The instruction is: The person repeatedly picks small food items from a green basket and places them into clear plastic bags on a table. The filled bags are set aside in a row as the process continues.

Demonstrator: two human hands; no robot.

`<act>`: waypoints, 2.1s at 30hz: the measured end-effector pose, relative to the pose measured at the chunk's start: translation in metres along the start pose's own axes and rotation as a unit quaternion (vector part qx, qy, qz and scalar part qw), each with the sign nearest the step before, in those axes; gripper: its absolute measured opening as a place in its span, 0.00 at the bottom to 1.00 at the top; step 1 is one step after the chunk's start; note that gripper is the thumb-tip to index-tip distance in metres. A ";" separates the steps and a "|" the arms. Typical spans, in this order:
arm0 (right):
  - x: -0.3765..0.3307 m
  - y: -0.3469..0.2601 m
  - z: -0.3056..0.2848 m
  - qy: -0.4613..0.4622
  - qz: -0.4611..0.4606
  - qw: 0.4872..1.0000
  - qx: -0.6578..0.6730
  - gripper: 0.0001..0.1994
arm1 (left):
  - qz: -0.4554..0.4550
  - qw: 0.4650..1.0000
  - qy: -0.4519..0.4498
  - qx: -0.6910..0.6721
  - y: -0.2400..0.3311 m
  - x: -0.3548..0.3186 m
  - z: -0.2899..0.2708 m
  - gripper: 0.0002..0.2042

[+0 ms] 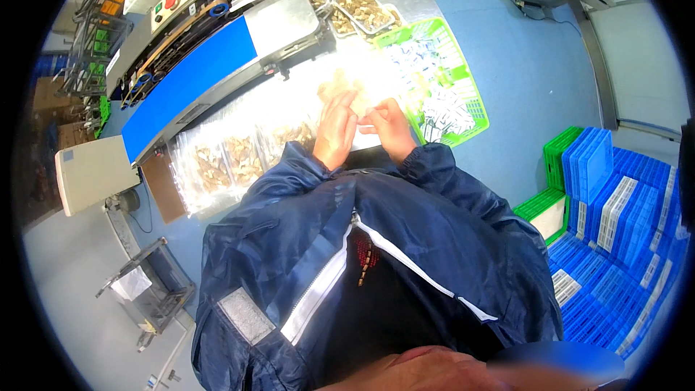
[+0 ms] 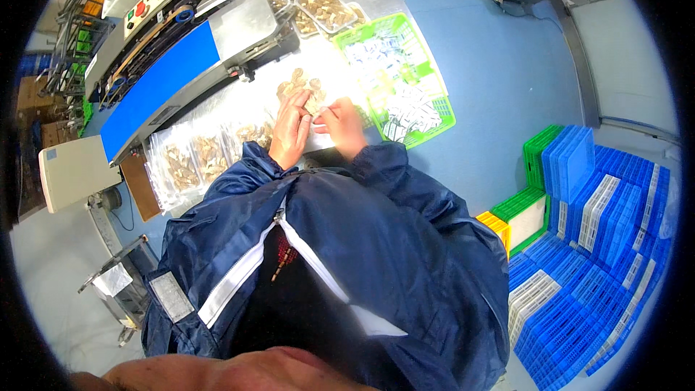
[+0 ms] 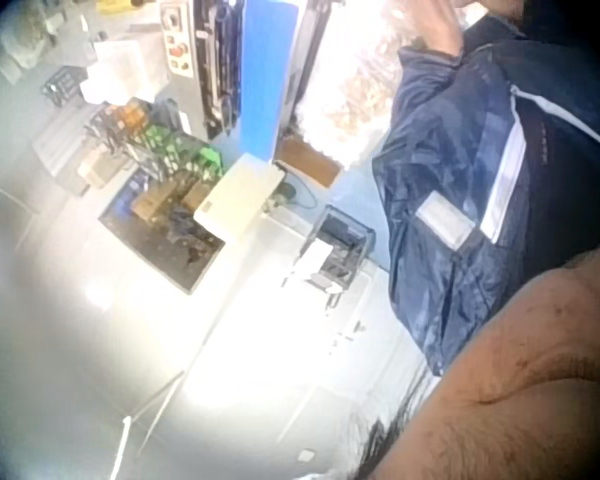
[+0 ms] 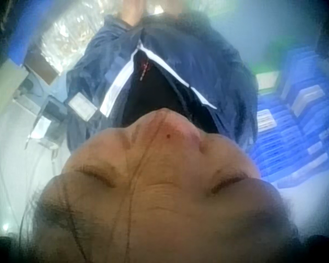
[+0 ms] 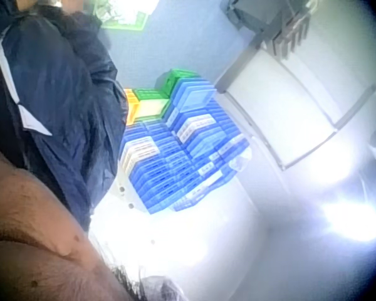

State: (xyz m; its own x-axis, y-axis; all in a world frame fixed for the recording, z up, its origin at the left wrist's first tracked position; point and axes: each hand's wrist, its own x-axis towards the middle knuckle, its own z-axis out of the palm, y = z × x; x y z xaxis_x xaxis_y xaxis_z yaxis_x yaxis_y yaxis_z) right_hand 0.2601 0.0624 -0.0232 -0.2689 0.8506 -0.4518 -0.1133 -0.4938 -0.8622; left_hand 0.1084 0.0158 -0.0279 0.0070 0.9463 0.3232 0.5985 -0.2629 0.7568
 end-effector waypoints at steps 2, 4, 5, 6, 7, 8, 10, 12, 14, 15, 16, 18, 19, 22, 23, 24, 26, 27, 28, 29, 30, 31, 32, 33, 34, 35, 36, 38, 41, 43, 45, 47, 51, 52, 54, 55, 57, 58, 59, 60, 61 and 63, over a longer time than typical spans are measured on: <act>0.011 0.008 0.003 0.001 -0.036 0.999 -0.022 0.09 | 0.040 0.999 -0.009 -0.011 0.001 0.005 0.000 0.13; 0.033 0.022 -0.002 0.009 -0.085 0.992 -0.088 0.09 | 0.036 0.999 -0.029 -0.024 0.011 0.009 0.001 0.06; 0.038 0.023 -0.005 0.018 -0.079 0.984 -0.161 0.08 | 0.034 0.998 -0.040 -0.031 0.015 0.012 0.001 0.03; 0.042 0.028 -0.010 0.017 -0.074 0.985 -0.152 0.09 | 0.042 0.997 -0.060 -0.031 0.016 0.014 0.001 0.03; 0.046 0.034 -0.014 0.016 -0.068 0.987 -0.144 0.09 | 0.049 0.995 -0.080 -0.032 0.016 0.016 -0.001 0.03; 0.048 0.040 -0.020 0.017 -0.064 0.989 -0.135 0.09 | 0.058 0.993 -0.101 -0.033 0.015 0.019 -0.004 0.03; 0.034 0.018 -0.025 -0.013 -0.045 0.998 -0.040 0.08 | -0.013 0.994 -0.098 -0.056 0.008 0.016 -0.017 0.15; 0.017 -0.009 -0.035 -0.066 -0.034 0.997 -0.031 0.08 | -0.159 0.985 0.071 0.001 -0.004 0.023 -0.037 0.36; 0.006 -0.030 -0.051 -0.163 -0.029 0.980 -0.112 0.09 | -0.297 0.933 0.082 -0.185 -0.021 0.023 -0.066 0.39; -0.005 -0.038 -0.055 -0.187 -0.072 0.963 -0.181 0.12 | -0.384 0.872 -0.026 -0.302 -0.032 0.018 -0.084 0.33; -0.011 -0.042 -0.060 -0.218 -0.108 0.946 -0.213 0.14 | -0.433 0.821 -0.103 -0.357 -0.032 0.013 -0.093 0.23; -0.017 -0.043 -0.064 -0.286 -0.179 0.901 -0.274 0.20 | -0.450 0.769 -0.114 -0.439 -0.063 -0.032 -0.087 0.14; -0.017 -0.040 -0.069 -0.280 -0.155 0.911 -0.261 0.25 | -0.469 0.752 -0.148 -0.438 -0.058 -0.034 -0.088 0.14; 0.013 -0.070 -0.106 -0.381 -0.006 0.907 -0.179 0.21 | -0.500 0.714 -0.163 -0.462 -0.049 -0.036 -0.089 0.13; 0.029 -0.066 -0.129 -0.265 0.062 0.948 -0.164 0.17 | -0.495 0.709 -0.125 -0.487 -0.049 -0.035 -0.083 0.13; 0.048 -0.052 -0.152 -0.150 0.127 0.970 -0.145 0.13 | -0.489 0.704 -0.081 -0.509 -0.048 -0.037 -0.080 0.13; 0.081 -0.011 -0.192 0.089 -0.078 0.796 -0.594 0.11 | -0.478 0.712 -0.029 -0.513 -0.042 -0.037 -0.080 0.16; 0.085 -0.002 -0.195 0.064 -0.133 0.776 -0.613 0.11 | -0.474 0.714 -0.006 -0.514 -0.042 -0.036 -0.078 0.18; 0.089 0.006 -0.198 0.037 -0.189 0.753 -0.629 0.10 | -0.469 0.716 0.018 -0.516 -0.042 -0.035 -0.077 0.20; 0.094 0.014 -0.201 0.010 -0.244 0.727 -0.642 0.10 | -0.473 0.709 0.013 -0.522 -0.043 -0.034 -0.075 0.21; 0.098 0.018 -0.199 0.017 -0.232 0.701 -0.674 0.10 | -0.477 0.703 0.010 -0.528 -0.044 -0.034 -0.074 0.22; 0.102 0.023 -0.194 0.023 -0.220 0.674 -0.705 0.09 | -0.482 0.696 0.007 -0.533 -0.045 -0.034 -0.073 0.23; 0.106 0.026 -0.192 0.030 -0.208 0.645 -0.735 0.09 | -0.479 0.700 0.013 -0.529 -0.047 -0.037 -0.070 0.23; 0.112 0.030 -0.192 0.028 -0.178 0.667 -0.723 0.07 | -0.475 0.705 0.022 -0.526 -0.048 -0.040 -0.066 0.24; 0.121 0.029 -0.197 0.000 -0.128 0.707 -0.695 0.07 | -0.472 0.709 0.031 -0.523 -0.049 -0.043 -0.064 0.24; 0.131 0.027 -0.203 -0.029 -0.077 0.743 -0.664 0.08 | -0.475 0.709 0.033 -0.520 -0.050 -0.046 -0.064 0.24; 0.136 0.023 -0.209 -0.057 -0.025 0.773 -0.631 0.08 | -0.477 0.708 0.036 -0.520 -0.048 -0.047 -0.062 0.24; 0.139 0.026 -0.221 -0.055 -0.115 0.743 -0.657 0.08 | -0.480 0.708 0.041 -0.517 -0.046 -0.046 -0.061 0.25; 0.142 0.019 -0.217 -0.100 -0.111 0.683 -0.715 0.07 | -0.484 0.709 0.046 -0.511 -0.040 -0.043 -0.061 0.25; 0.148 0.007 -0.214 -0.146 -0.076 0.664 -0.730 0.06 | -0.484 0.707 0.046 -0.513 -0.043 -0.041 -0.060 0.26; 0.161 0.001 -0.220 -0.196 -0.053 0.676 -0.709 0.05 | -0.477 0.725 0.040 -0.494 -0.042 -0.040 -0.059 0.26; 0.171 0.007 -0.229 -0.198 -0.157 0.733 -0.631 0.04 | -0.475 0.737 0.038 -0.480 -0.042 -0.039 -0.059 0.26; 0.178 -0.001 -0.232 -0.076 -0.175 0.807 -0.559 0.05 | -0.480 0.715 0.042 -0.506 -0.058 -0.041 -0.048 0.25; 0.178 0.001 -0.218 -0.023 -0.157 0.823 -0.545 0.05 | -0.492 0.710 0.058 -0.501 -0.050 -0.039 -0.054 0.25; 0.166 0.010 -0.192 -0.022 -0.257 0.823 -0.505 0.05 | -0.503 0.701 0.063 -0.501 -0.036 -0.032 -0.062 0.24; 0.160 0.013 -0.181 -0.015 -0.308 0.817 -0.487 0.05 | -0.504 0.697 0.062 -0.507 -0.034 -0.027 -0.063 0.24; 0.153 0.018 -0.166 0.050 -0.234 0.802 -0.547 0.07 | -0.497 0.707 0.070 -0.498 -0.033 -0.023 -0.064 0.24; 0.149 0.022 -0.159 0.081 -0.194 0.790 -0.576 0.08 | -0.495 0.711 0.075 -0.494 -0.033 -0.023 -0.064 0.23; 0.143 0.025 -0.149 0.109 -0.167 0.802 -0.563 0.13 | -0.497 0.709 0.075 -0.495 -0.033 -0.023 -0.065 0.23; 0.140 0.029 -0.143 0.126 -0.172 0.812 -0.544 0.15 | -0.498 0.706 0.074 -0.497 -0.033 -0.023 -0.065 0.23; 0.138 0.035 -0.138 0.143 -0.177 0.821 -0.523 0.18 | -0.500 0.704 0.073 -0.499 -0.033 -0.022 -0.065 0.23; 0.137 0.040 -0.136 0.152 -0.148 0.844 -0.493 0.21 | -0.512 0.698 0.075 -0.495 -0.033 -0.023 -0.065 0.23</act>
State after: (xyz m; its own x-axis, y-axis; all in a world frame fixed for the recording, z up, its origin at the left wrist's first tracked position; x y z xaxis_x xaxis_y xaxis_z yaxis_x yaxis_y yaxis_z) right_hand 0.3488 0.1839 -0.1510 -0.0937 0.9913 -0.0927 0.7589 0.0109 -0.6511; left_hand 0.0364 -0.0093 -0.0234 -0.1481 0.7231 -0.6747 -0.6186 0.4645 0.6337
